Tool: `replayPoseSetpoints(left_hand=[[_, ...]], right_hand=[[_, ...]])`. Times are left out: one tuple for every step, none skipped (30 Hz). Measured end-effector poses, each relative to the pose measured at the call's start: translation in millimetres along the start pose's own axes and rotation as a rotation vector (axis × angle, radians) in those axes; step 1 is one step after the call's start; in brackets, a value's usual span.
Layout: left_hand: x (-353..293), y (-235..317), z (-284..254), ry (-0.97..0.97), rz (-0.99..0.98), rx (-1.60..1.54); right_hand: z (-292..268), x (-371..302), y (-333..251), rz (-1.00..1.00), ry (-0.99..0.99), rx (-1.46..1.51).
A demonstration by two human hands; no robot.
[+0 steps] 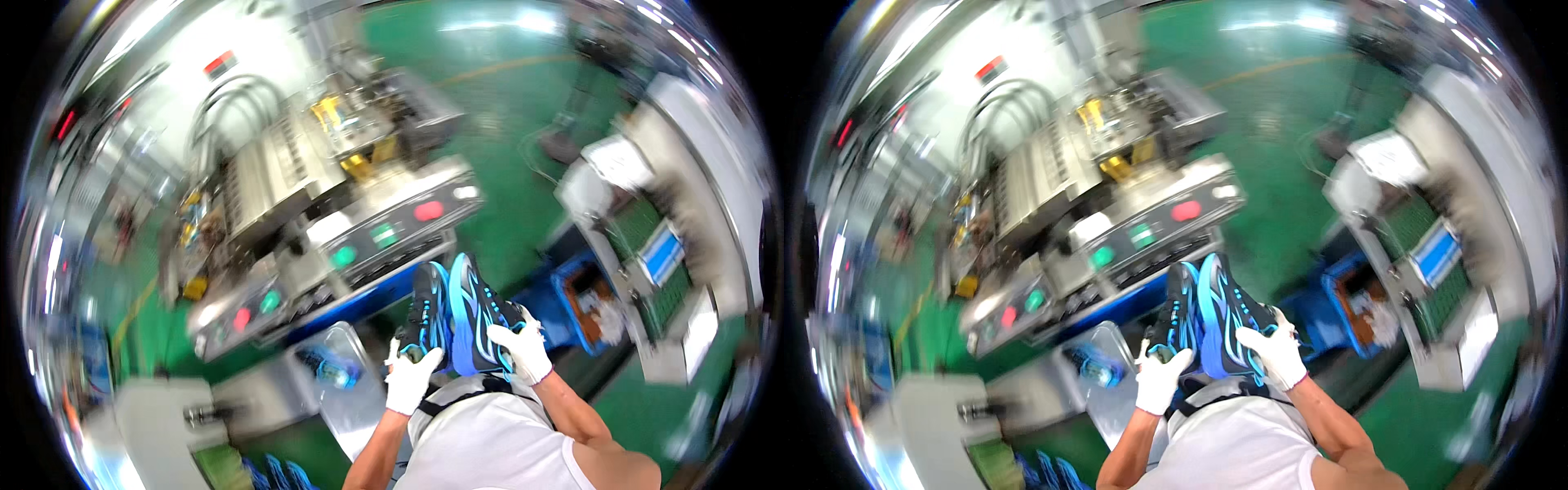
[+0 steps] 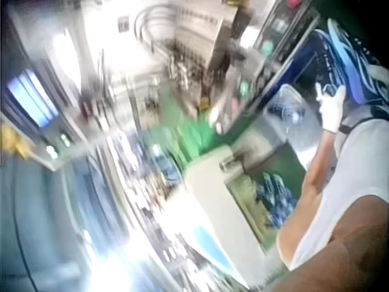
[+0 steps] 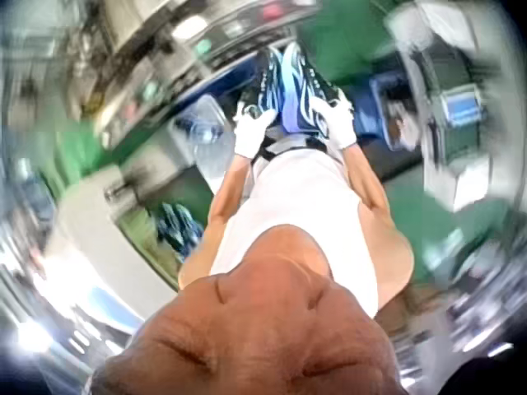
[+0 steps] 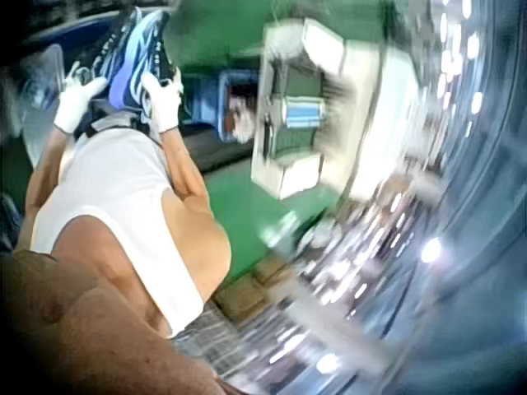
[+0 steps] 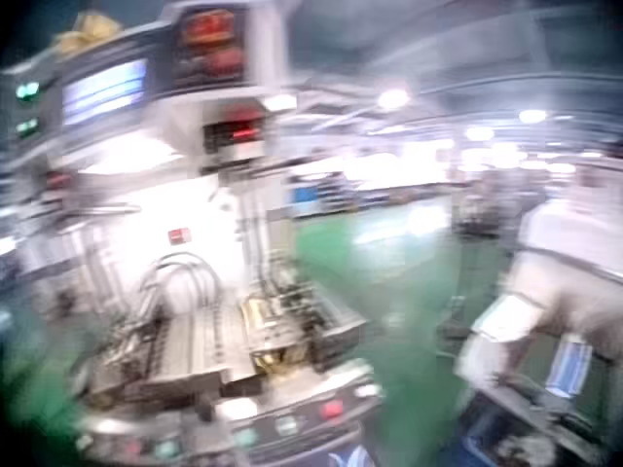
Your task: The person picks up pairs of blue and black shoes from a conveyor belt, places them individually into a pressing machine one at a time, and then returns them to the conveyor belt.
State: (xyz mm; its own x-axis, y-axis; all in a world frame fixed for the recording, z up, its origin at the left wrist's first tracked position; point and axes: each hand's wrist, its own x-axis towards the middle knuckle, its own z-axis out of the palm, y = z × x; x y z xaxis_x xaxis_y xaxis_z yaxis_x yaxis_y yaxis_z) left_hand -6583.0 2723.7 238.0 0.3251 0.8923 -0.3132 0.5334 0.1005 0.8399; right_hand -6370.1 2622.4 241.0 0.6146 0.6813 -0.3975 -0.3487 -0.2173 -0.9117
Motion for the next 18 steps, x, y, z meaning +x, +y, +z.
replayPoseSetpoints(left_hand=[[13.4, 30.3, 30.0, -0.124, -0.041, -0.072], [22.0, 56.2, 53.5, -0.179, -0.002, 0.007], [27.0, 84.4, 75.9, -0.223, 0.053, 0.088], [37.1, 83.4, 98.9, -0.266, 0.282, 0.143], [41.7, 116.5, 121.1, -0.31, 0.352, 0.39], [39.4, 156.0, 145.5, -0.385, 0.307, 0.299], [39.4, 209.4, 167.7, -0.429, 0.248, 0.217], [55.0, 243.8, 202.0, -0.546, 0.398, 0.037], [68.6, 261.0, 243.2, -0.592, 0.521, -0.024], [83.5, 275.3, 284.4, -0.632, 0.639, -0.084], [86.1, 304.5, 324.8, -0.679, 0.62, -0.022], [103.3, 310.5, 373.7, -0.642, 0.75, -0.023], [110.2, 321.8, 417.8, -0.586, 0.911, 0.067], [119.6, 328.1, 458.8, -0.701, 0.808, 0.097], [132.8, 326.9, 501.9, -0.64, 0.84, 0.06], [147.1, 328.9, 529.6, -0.567, 0.943, -0.023], [160.8, 332.9, 555.0, -0.537, 0.969, 0.019], [169.8, 352.2, 570.9, -0.634, 0.869, -0.059]], right_hand=[[-45.6, 13.7, 2.6, -0.071, 0.146, -0.017], [-66.4, 1.1, -43.8, 0.009, 0.161, 0.13], [-87.3, -2.8, -63.0, -0.075, 0.305, 0.19], [-107.1, -10.2, -70.9, -0.126, 0.444, 0.242], [-139.2, -13.0, -80.7, -0.119, 0.633, 0.099], [-172.3, -8.7, -80.5, -0.342, 0.733, 0.111], [-195.0, -15.1, -83.9, -0.258, 0.879, 0.142], [-225.6, -13.2, -110.3, -0.224, 0.998, 0.172], [-258.8, -16.1, -114.3, -0.278, 1.13, -0.027], [-292.8, -15.3, -114.9, -0.317, 1.24, -0.232], [-319.8, -12.7, -116.1, -0.344, 1.345, -0.249], [-346.3, -2.4, -113.7, -0.289, 1.476, -0.459], [-368.0, 10.3, -112.2, -0.212, 1.532, -0.65], [-387.1, 30.0, -110.0, -0.14, 1.555, -0.838], [-409.4, 62.9, -108.8, -0.111, 1.538, -0.708], [-430.7, 93.5, -103.8, -0.061, 1.521, -0.578], [-442.7, 106.5, -121.8, -0.065, 1.46, -0.638], [-477.9, 134.3, -114.0, -0.177, 1.513, -0.717]])
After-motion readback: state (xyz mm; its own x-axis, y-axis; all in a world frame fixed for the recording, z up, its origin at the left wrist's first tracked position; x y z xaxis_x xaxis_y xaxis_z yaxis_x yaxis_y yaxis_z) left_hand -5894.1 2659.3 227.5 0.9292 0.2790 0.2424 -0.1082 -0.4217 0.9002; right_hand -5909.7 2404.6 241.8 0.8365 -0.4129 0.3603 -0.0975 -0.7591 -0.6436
